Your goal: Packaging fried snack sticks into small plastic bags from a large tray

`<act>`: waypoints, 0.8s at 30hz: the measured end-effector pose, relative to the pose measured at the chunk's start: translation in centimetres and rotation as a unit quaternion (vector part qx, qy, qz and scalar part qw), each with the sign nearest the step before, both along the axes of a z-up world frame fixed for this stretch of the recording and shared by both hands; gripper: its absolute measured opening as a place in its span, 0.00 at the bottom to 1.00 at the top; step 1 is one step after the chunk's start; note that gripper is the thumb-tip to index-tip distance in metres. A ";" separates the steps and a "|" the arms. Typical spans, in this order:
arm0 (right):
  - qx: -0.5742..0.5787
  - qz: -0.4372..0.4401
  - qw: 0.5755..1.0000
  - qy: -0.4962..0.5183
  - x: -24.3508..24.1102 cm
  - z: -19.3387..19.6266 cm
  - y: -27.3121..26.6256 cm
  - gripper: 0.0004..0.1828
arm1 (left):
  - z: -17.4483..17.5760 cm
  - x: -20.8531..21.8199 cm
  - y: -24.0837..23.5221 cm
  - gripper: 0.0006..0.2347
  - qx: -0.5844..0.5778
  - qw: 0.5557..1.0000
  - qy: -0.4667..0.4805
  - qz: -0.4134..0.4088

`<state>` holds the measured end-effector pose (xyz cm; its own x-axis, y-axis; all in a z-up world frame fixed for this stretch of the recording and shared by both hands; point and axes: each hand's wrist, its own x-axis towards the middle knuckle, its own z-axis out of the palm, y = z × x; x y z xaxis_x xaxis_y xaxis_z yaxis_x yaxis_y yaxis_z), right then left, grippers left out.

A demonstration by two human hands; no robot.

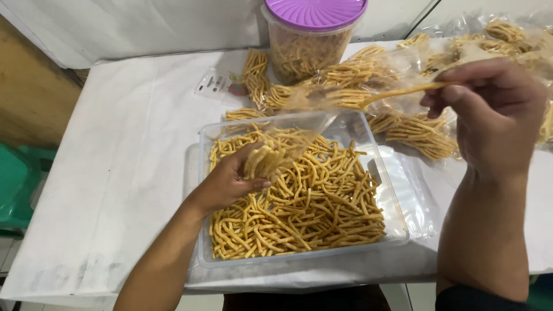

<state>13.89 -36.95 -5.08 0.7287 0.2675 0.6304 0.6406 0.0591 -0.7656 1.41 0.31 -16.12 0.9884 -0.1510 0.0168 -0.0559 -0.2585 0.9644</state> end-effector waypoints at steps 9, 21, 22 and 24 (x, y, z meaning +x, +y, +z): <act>-0.083 0.101 0.991 -0.017 -3.3 0.4 4.8 0.11 | 2.0 -0.4 -0.6 0.31 0.127 0.990 -0.003 -0.062; -0.094 0.157 0.977 0.108 -3.6 -5.4 9.4 0.09 | 3.5 -0.9 -1.3 0.25 0.057 0.992 0.042 -0.108; -0.093 0.158 0.977 0.108 -3.6 -5.5 9.6 0.09 | 3.4 -0.8 -1.2 0.25 0.059 0.992 0.042 -0.107; -0.126 0.162 0.974 0.097 -3.7 -5.6 10.1 0.09 | 3.3 -0.7 -1.1 0.25 0.054 0.991 0.052 -0.112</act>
<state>10.19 -26.88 -10.72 0.6786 0.6318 0.3745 0.4615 0.0298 -0.8866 0.69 -0.83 -12.81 0.9254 -0.3620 -0.1123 -0.0248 -0.3537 0.9350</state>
